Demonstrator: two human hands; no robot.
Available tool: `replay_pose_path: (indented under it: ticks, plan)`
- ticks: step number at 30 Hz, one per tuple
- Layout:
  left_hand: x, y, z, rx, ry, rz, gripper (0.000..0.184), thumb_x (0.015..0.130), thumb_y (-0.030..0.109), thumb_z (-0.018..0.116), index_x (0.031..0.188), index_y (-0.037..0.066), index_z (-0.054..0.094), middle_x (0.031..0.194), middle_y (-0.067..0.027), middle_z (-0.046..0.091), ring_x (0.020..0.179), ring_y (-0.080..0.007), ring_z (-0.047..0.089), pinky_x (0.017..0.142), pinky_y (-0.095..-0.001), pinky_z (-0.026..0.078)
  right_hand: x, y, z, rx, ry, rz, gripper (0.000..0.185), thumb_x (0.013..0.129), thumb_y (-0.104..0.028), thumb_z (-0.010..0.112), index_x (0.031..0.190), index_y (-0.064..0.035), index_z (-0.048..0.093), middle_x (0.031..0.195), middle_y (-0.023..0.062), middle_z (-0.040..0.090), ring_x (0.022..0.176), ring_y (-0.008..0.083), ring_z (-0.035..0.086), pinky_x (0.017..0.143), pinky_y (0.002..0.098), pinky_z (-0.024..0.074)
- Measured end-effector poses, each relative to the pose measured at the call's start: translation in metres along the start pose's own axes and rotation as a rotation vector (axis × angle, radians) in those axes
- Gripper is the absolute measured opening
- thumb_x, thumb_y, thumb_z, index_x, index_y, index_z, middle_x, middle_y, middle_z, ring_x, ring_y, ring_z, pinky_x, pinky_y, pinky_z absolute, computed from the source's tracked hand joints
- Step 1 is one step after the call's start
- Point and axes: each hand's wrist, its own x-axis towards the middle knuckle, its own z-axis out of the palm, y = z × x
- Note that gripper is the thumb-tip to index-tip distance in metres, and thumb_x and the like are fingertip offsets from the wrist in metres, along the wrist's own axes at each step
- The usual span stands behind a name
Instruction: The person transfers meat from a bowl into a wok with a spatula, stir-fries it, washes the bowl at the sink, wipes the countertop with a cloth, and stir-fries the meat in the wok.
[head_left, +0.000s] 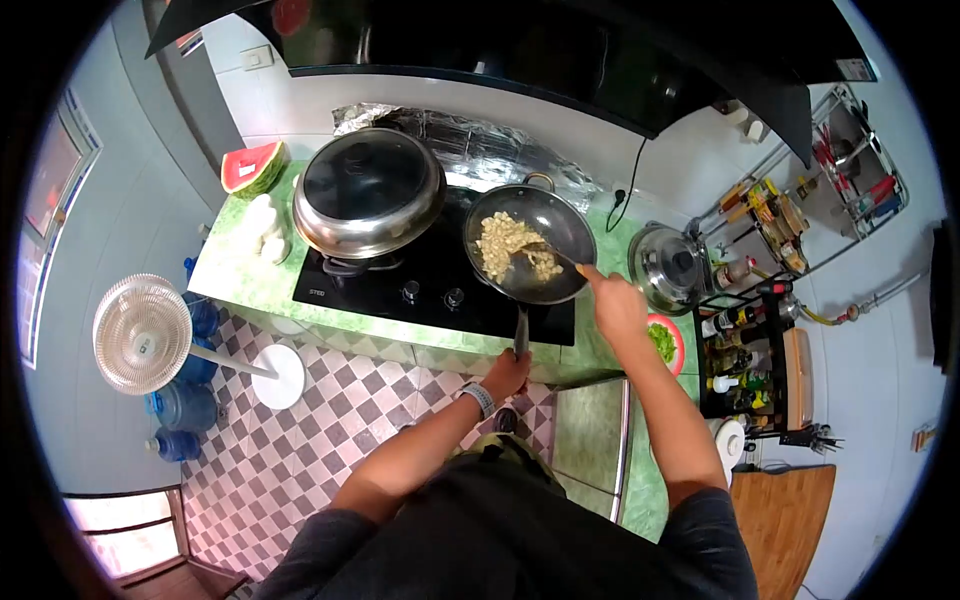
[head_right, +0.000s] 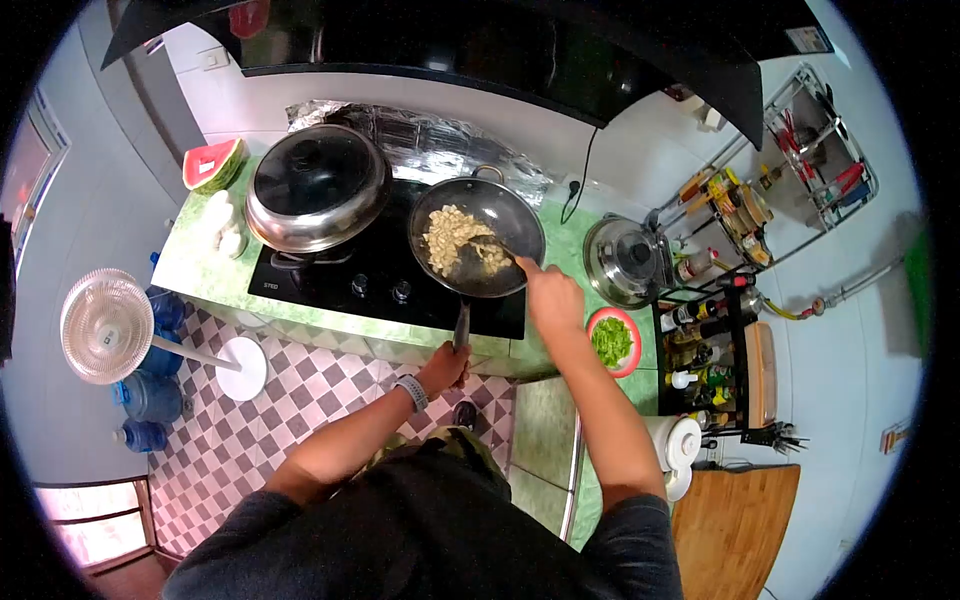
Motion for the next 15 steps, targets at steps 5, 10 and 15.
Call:
replay_pose_path:
  ticks: [5, 10, 15]
  plan:
    - [0.005, -0.007, -0.002, 0.048, -0.010, 0.008, 0.029, 0.100, 0.030, 0.048, 0.098, 0.002, 0.042, 0.071, -0.0061, 0.053, 0.053, -0.0144, 0.052, 0.047, -0.0300, 0.046, -0.018, -0.022, -0.001, 0.003, -0.137, -0.134, 0.037, 0.087, -0.008, 0.053, 0.120, -0.0227, 0.062, 0.081, 0.0138, 0.065, 0.071, 0.0322, 0.068, 0.058, 0.0411, 0.0551]
    - [0.003, 0.000, 0.002, 0.017, 0.058, -0.073, 0.028, 0.099, 0.028, 0.050, 0.100, 0.001, 0.043, 0.074, -0.0057, 0.053, 0.054, -0.0131, 0.052, 0.045, -0.0294, 0.045, 0.031, -0.009, 0.052, 0.096, -0.002, -0.060, 0.037, 0.089, -0.008, 0.047, 0.119, -0.0242, 0.063, 0.084, 0.0170, 0.064, 0.075, 0.0364, 0.067, 0.065, 0.0447, 0.0539]
    - [-0.004, 0.005, 0.007, 0.022, 0.091, -0.056, 0.029, 0.099, 0.028, 0.051, 0.101, 0.000, 0.043, 0.075, -0.0039, 0.050, 0.055, -0.0108, 0.049, 0.045, -0.0263, 0.042, 0.063, 0.052, 0.028, -0.044, 0.087, -0.043, 0.026, 0.091, -0.014, 0.052, 0.112, -0.0193, 0.065, 0.083, 0.0132, 0.065, 0.070, 0.0316, 0.068, 0.058, 0.0417, 0.0554]
